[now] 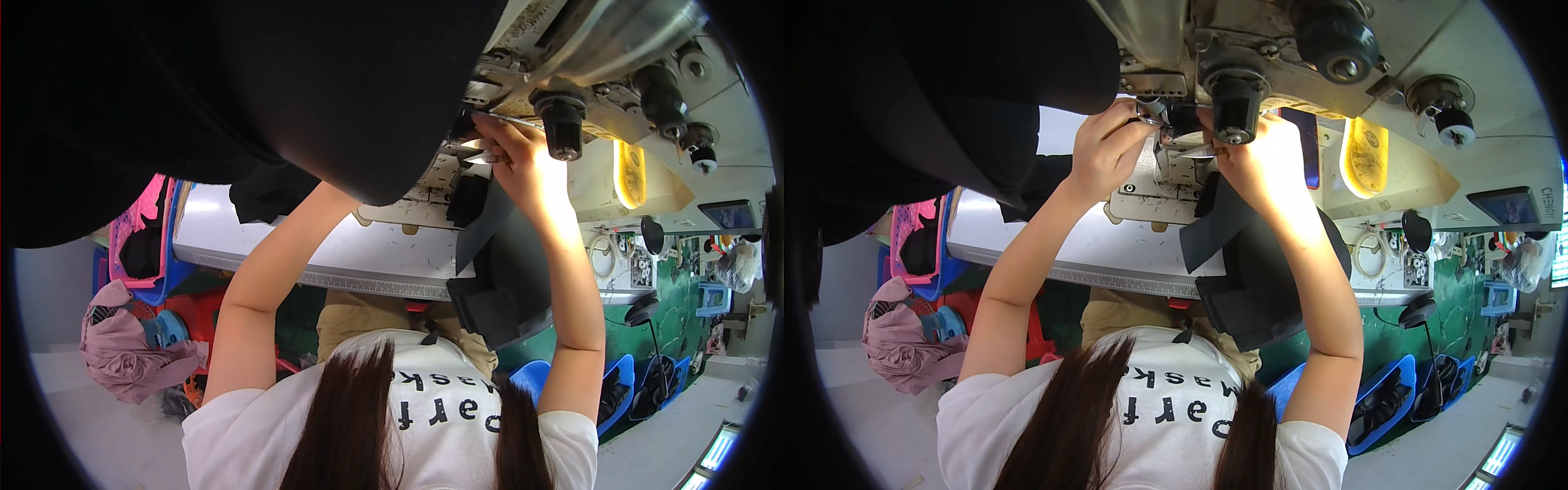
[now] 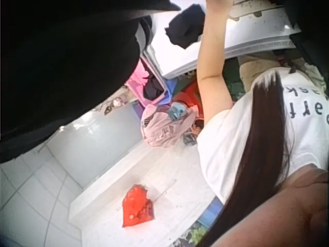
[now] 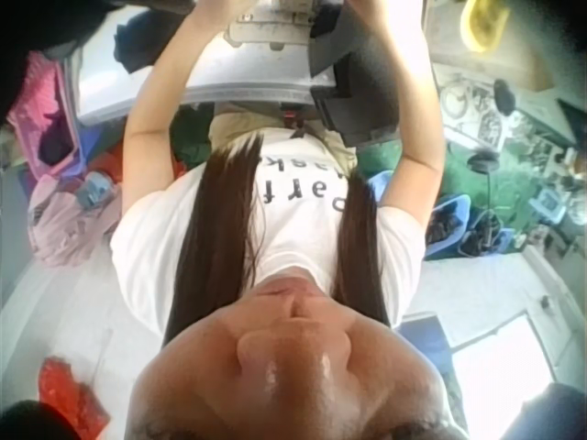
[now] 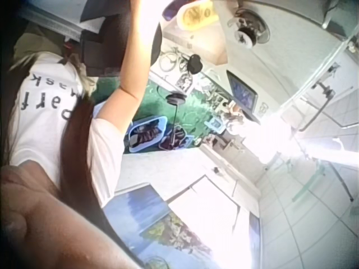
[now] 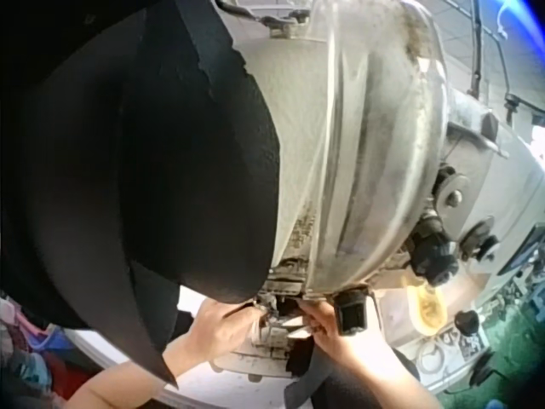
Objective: The person is using an industrial sewing machine to stitch together pieces of black shoe material.
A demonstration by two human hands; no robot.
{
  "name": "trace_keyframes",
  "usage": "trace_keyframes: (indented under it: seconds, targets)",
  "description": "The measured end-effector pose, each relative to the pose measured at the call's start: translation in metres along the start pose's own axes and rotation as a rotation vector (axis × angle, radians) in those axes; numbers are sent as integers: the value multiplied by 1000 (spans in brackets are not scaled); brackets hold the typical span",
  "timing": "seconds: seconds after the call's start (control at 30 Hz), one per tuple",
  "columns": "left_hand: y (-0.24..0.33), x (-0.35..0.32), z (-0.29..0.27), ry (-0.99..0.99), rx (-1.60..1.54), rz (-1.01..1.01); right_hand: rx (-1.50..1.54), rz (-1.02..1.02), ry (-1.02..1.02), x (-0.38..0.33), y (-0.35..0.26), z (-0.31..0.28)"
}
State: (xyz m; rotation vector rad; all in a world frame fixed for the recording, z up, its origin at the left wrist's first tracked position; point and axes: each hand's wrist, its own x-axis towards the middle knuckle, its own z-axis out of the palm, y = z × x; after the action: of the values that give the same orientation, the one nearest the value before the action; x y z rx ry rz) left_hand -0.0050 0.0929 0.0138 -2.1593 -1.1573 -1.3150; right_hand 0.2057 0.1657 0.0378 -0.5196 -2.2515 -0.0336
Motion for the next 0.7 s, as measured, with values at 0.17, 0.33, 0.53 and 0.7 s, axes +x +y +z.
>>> trace_keyframes:
  seconds: [0.17,0.33,0.53,0.7]
  targets:
    - [-11,-21,4,15,10,-46,213,0,6,-14,-15,-12]
    - [-3,-37,-11,-69,263,41,374,7,-341,-26,-55,-24]
    - [-7,-31,-31,-325,189,96,43,-14,-506,-37,-42,-12]
    - [-21,-28,-53,-509,42,-98,292,165,-324,-16,-41,-36]
